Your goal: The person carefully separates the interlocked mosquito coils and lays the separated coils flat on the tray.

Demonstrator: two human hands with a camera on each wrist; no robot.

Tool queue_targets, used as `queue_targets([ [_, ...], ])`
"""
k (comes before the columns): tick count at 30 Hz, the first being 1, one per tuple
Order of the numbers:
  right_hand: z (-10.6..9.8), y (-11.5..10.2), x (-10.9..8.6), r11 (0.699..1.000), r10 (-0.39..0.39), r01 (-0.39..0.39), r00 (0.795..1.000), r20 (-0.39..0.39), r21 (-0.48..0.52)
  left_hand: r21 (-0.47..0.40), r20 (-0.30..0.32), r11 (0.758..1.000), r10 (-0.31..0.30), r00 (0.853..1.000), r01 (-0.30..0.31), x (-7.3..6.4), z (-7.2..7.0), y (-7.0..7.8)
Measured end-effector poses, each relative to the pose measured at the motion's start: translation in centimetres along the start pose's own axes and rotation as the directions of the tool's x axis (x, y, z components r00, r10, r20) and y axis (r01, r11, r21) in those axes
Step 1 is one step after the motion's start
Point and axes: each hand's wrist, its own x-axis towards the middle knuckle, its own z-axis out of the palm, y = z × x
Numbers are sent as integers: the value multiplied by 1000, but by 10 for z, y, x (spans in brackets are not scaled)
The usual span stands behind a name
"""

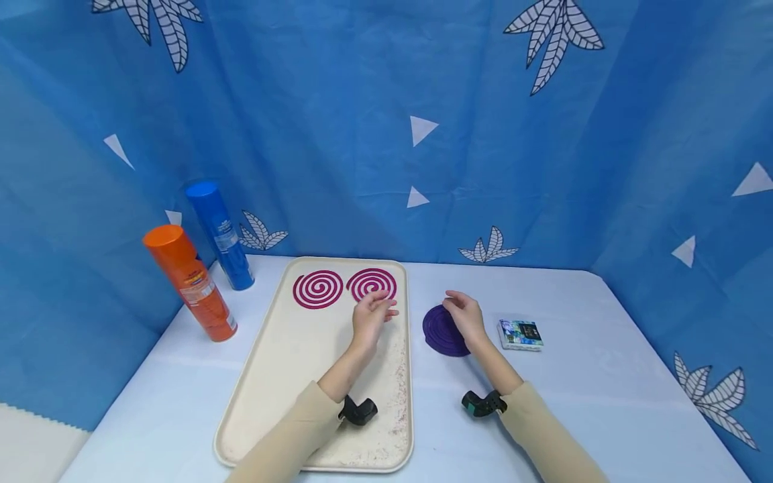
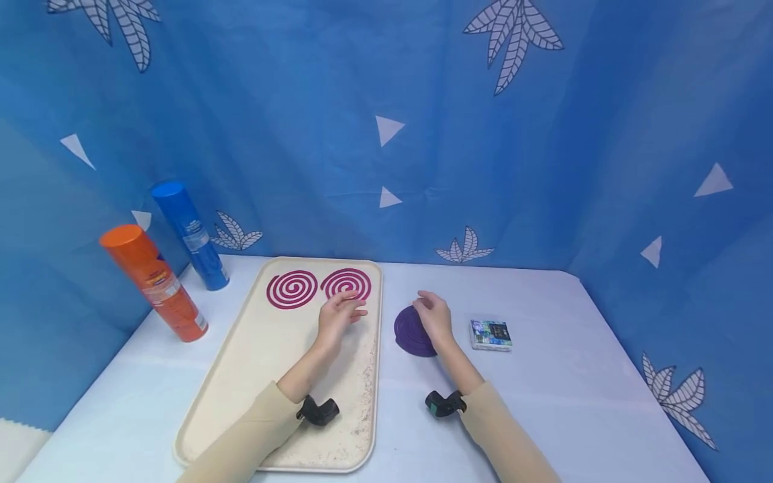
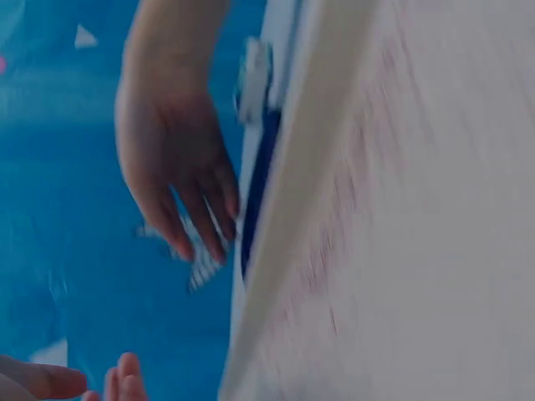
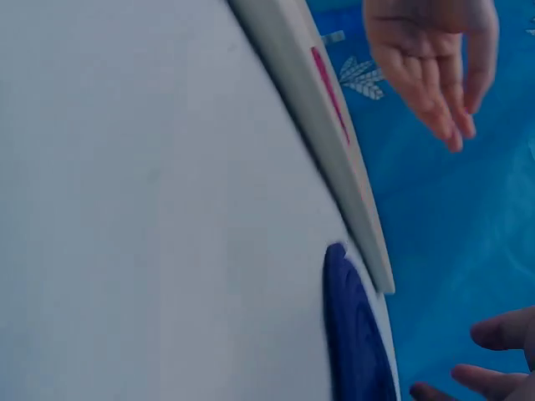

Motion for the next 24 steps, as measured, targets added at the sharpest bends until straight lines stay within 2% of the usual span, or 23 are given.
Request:
queue_targets([
  [3,-11,10,-4,998,-11,11,1000,-8,-61,64,107,997,-47,993,41,-16,18,1],
  [7,-21,18,-8,997,-11,8,999,-31,-81,203,238,975,-137,961,89,-31,37,-2],
  [10,-26,21,-11,996,4,-7,999,-35,-87,289,301,951,-199,933,109,-39,47,-6],
  [13,-30,21,-14,997,12,-16,999,-46,-77,306,338,946,-214,916,108,-43,50,-11],
  [15,-33,21,-16,999,26,-28,998,-58,-36,293,347,951,-202,916,100,-44,51,-12],
  [17,-37,20,-17,998,55,-53,996,-66,30,262,337,960,-192,922,104,-44,51,-14],
  [20,-41,20,-17,984,121,-115,992,-38,134,231,306,966,-184,934,114,-42,51,-17],
  [24,-44,21,-17,978,154,-156,988,23,137,211,270,970,-177,947,121,-41,51,-19],
])
